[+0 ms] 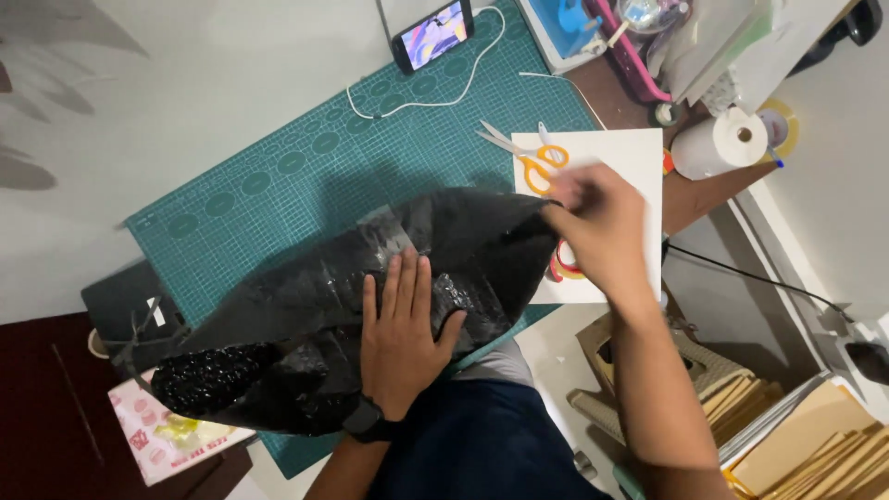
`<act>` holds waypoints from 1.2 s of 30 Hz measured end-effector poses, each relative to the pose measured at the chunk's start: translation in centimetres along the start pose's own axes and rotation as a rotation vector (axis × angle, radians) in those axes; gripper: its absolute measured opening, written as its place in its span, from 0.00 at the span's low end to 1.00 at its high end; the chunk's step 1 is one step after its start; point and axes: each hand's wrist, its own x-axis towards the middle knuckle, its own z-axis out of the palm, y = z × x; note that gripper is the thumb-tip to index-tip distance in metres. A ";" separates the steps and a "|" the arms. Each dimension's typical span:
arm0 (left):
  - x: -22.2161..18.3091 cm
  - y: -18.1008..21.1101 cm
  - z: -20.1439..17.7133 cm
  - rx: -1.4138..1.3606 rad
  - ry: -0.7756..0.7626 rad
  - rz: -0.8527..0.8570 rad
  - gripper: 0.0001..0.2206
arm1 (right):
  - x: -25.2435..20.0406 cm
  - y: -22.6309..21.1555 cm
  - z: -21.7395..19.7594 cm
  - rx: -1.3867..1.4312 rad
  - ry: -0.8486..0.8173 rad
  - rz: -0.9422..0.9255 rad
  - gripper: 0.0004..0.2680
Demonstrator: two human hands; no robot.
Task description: The person wraps a box in black bubble wrap, tapes it shut using a dispenser, and applies a handwritten label.
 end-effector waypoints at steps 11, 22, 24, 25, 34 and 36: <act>4.2 1.8 2.0 -0.152 0.029 0.084 0.34 | -8.9 8.0 4.1 0.564 -0.104 0.096 0.44; 3.9 1.9 2.3 -0.326 0.046 0.104 0.24 | -8.1 3.0 6.2 0.282 0.154 0.118 0.30; 4.3 1.7 1.6 -0.439 0.053 0.030 0.23 | -7.5 3.0 6.2 0.175 0.186 0.106 0.29; 4.4 1.5 1.5 -0.391 0.067 0.037 0.24 | -7.5 3.5 6.5 0.160 0.187 0.148 0.25; 4.3 1.5 6.0 -0.296 0.202 0.128 0.14 | -6.0 5.3 7.6 0.032 0.312 0.236 0.12; 3.6 2.0 4.8 -0.295 0.169 0.138 0.16 | -6.5 3.9 7.0 0.077 0.305 0.228 0.11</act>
